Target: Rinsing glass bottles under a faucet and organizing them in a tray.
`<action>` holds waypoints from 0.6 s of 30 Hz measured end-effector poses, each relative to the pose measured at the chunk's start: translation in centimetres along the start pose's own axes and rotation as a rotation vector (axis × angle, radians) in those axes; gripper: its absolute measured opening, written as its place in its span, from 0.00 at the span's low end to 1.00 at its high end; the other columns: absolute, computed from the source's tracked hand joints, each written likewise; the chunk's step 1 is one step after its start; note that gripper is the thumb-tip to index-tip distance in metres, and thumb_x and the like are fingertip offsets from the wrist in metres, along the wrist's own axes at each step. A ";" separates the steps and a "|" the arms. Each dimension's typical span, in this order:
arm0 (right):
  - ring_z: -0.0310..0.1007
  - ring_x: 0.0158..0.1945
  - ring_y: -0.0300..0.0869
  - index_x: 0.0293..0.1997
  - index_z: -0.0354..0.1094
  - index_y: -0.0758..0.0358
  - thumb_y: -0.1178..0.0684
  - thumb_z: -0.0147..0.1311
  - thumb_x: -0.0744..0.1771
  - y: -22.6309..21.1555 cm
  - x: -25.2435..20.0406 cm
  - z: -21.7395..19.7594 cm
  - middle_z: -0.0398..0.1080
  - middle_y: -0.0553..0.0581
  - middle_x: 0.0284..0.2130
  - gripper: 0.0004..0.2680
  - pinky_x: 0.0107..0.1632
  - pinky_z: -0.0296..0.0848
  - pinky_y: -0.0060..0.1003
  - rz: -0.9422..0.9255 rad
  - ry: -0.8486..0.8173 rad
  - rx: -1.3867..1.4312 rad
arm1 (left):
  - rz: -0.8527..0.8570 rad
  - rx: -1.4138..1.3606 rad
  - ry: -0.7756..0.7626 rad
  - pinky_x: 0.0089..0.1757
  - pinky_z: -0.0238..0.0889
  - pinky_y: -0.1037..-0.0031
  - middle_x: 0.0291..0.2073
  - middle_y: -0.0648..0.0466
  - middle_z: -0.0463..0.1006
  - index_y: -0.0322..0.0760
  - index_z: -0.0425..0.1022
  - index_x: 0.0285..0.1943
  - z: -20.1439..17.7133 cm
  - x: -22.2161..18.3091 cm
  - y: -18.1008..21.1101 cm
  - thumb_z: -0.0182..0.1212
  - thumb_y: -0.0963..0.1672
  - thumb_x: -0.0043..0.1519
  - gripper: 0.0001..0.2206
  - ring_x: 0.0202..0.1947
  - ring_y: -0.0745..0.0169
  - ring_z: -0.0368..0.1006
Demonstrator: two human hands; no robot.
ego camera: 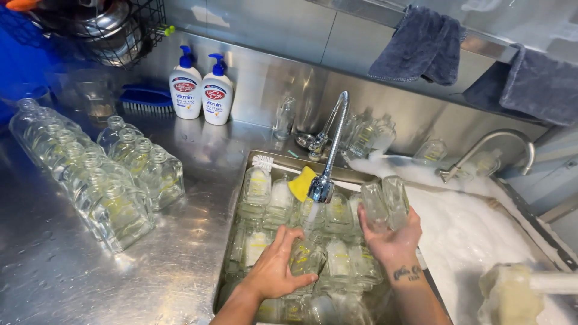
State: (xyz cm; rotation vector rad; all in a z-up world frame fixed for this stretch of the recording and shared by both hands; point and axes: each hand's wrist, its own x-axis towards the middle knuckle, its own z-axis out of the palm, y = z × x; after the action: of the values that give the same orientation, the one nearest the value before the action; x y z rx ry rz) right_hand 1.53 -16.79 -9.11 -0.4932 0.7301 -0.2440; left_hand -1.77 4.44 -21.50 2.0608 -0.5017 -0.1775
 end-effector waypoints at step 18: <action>0.75 0.55 0.50 0.63 0.65 0.57 0.39 0.43 0.67 -1.1 -0.5 -1.4 0.72 0.63 0.55 0.20 0.53 0.82 0.35 0.021 -0.065 0.050 | -0.006 -0.011 0.003 0.44 0.65 0.66 0.57 0.56 0.57 0.52 0.56 0.62 0.1 0.1 -0.2 0.72 0.53 0.55 0.31 0.22 0.56 0.72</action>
State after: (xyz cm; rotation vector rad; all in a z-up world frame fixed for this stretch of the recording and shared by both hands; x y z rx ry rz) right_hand 0.15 -18.02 -9.16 -0.4437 0.6638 -0.2252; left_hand -1.70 4.39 -21.73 2.0520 -0.4918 -0.1797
